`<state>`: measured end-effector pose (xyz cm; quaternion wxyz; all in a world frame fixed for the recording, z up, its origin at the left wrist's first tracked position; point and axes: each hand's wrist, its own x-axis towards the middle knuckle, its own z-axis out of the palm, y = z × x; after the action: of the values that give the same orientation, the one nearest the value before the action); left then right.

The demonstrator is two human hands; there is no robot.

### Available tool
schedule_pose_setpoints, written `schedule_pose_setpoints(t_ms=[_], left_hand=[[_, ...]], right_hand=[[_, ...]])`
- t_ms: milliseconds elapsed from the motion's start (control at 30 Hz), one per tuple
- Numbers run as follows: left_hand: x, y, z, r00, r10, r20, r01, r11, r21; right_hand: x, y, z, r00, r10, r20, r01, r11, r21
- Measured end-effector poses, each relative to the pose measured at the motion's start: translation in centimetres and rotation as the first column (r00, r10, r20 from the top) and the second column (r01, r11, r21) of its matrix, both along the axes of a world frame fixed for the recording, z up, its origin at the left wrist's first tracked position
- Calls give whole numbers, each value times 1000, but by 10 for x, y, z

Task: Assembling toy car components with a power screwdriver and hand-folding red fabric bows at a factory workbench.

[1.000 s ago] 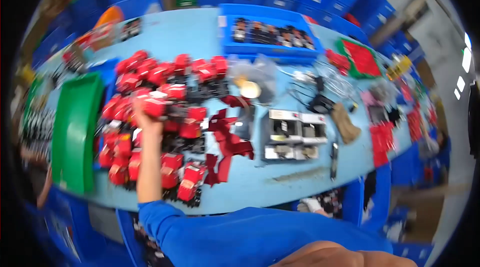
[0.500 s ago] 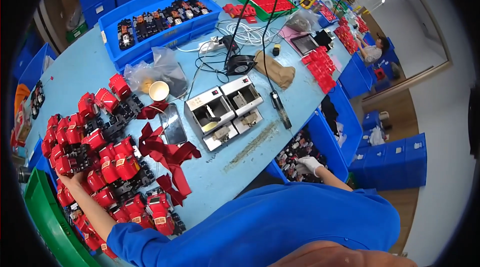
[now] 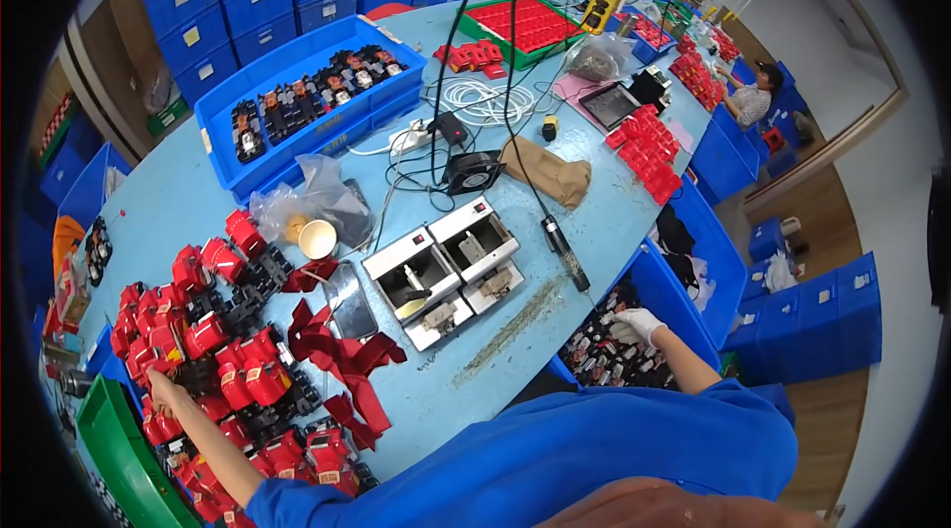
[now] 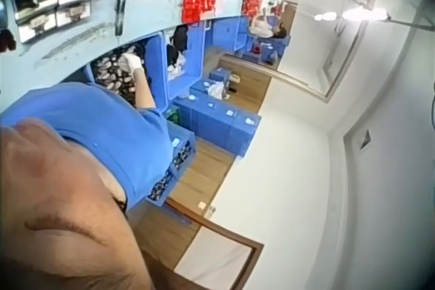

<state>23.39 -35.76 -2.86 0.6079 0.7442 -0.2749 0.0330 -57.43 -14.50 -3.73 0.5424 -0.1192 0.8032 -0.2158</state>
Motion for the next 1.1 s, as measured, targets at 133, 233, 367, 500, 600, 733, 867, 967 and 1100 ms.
schedule_pose_setpoints(t_ms=[133,233,367,500,600,733,867,967,1100], left_hand=[[-100,13,4,964,99,246,-129,986,109],[-186,32,0,954,-123,272,137,990,-32],[-293,73,-30,763,-378,525,397,914,82],[-351,114,-49,659,-601,453,607,780,152],[-383,107,-53,566,-736,370,737,653,171],[-380,83,-39,531,-765,366,756,622,204],[-386,31,-19,512,-775,369,826,563,37],[-380,6,5,520,-755,399,797,597,90],[-387,-42,25,391,-779,490,883,468,39]], right_hand=[[-11,-28,26,999,-26,22,27,997,-69],[-45,-64,28,999,-20,46,25,994,-102],[-110,-166,36,985,68,-156,-92,984,-153],[-130,-312,84,926,12,-377,-169,907,-387],[-193,-394,113,926,-134,-354,-128,770,-625],[-166,-473,140,971,-29,-236,-152,687,-711],[-251,-497,191,734,-66,-675,-570,481,-666],[-190,-560,137,846,-365,-388,-199,459,-866],[-234,-571,153,853,-466,-234,-117,267,-957]])
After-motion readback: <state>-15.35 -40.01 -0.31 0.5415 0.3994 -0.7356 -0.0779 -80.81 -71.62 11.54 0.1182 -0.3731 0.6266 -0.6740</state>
